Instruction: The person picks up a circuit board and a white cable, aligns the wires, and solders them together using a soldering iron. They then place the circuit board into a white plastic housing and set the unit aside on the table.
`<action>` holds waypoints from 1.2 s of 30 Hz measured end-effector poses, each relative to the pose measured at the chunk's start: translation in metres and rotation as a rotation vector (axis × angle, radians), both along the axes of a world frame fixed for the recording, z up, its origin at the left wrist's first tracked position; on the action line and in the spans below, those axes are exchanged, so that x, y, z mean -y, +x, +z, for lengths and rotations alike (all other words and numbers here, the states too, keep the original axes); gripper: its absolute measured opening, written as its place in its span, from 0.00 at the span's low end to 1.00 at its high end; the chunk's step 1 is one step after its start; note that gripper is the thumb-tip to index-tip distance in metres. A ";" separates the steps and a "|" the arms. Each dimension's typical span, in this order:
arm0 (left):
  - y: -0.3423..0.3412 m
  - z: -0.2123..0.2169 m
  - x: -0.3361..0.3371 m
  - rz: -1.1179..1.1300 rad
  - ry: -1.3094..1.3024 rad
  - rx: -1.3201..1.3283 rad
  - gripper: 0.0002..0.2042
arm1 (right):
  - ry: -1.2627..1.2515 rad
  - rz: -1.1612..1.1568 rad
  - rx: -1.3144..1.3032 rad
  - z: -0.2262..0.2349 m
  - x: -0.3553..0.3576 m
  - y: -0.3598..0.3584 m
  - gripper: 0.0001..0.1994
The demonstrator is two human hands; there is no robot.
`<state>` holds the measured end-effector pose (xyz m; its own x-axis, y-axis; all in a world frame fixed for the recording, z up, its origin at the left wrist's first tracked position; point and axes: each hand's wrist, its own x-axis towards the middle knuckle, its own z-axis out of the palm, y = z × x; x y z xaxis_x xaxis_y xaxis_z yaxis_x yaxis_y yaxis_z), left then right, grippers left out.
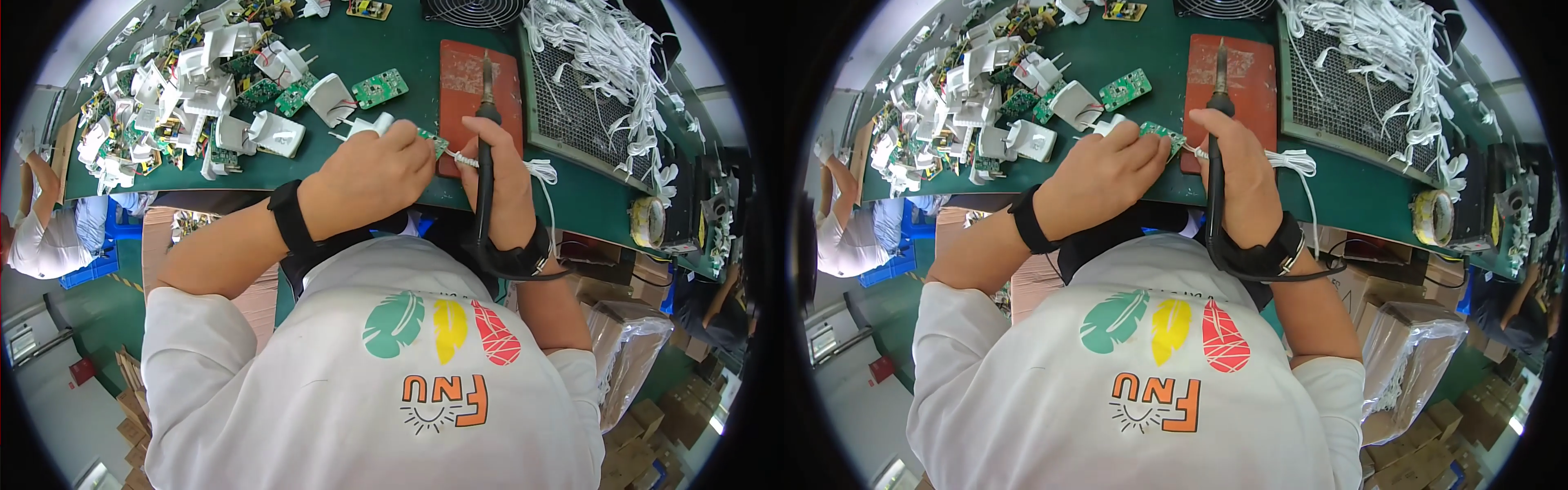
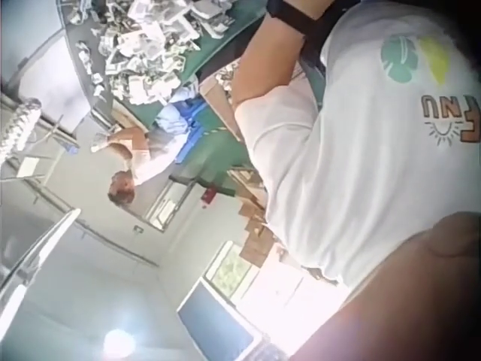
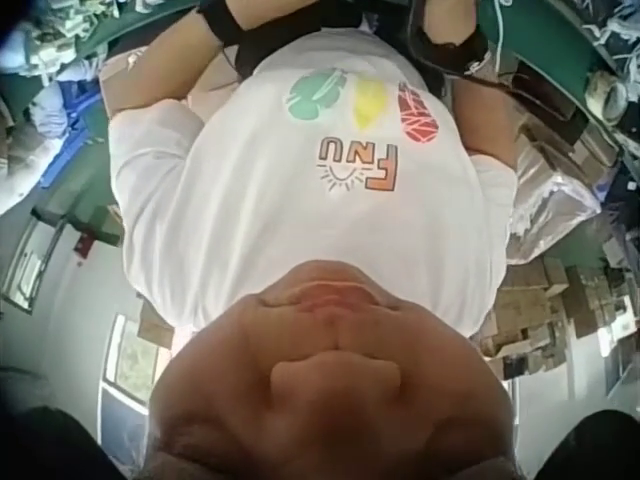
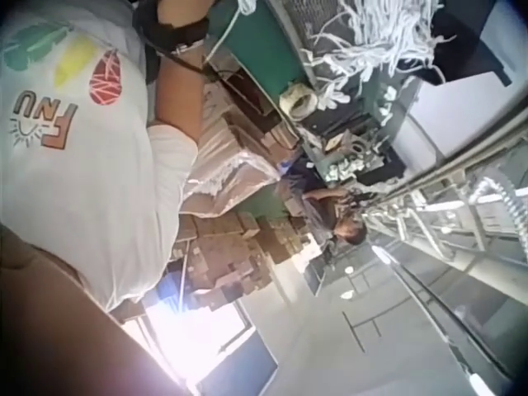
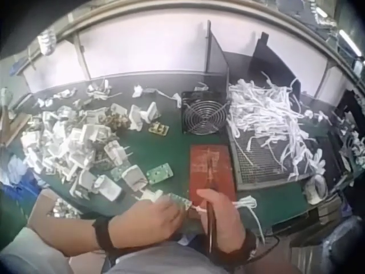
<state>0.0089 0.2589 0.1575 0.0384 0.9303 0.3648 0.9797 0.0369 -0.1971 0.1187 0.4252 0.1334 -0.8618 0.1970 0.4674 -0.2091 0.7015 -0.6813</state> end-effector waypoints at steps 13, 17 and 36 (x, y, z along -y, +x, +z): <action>-0.015 0.023 0.002 0.009 -0.076 0.701 0.09 | -0.003 0.013 -0.005 -0.005 0.026 -0.001 0.30; -0.026 0.020 0.002 0.098 0.073 1.441 0.06 | -0.014 -0.002 0.032 -0.004 0.027 0.000 0.30; 0.009 -0.023 -0.017 0.367 0.377 1.061 0.04 | -0.145 -0.033 -0.059 0.022 -0.005 0.042 0.12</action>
<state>0.0175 0.2761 0.1344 -0.6955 0.6497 0.3068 0.5657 0.2319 0.7914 0.1605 0.4298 0.1557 -0.8255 0.2944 0.4816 -0.2301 0.6036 -0.7633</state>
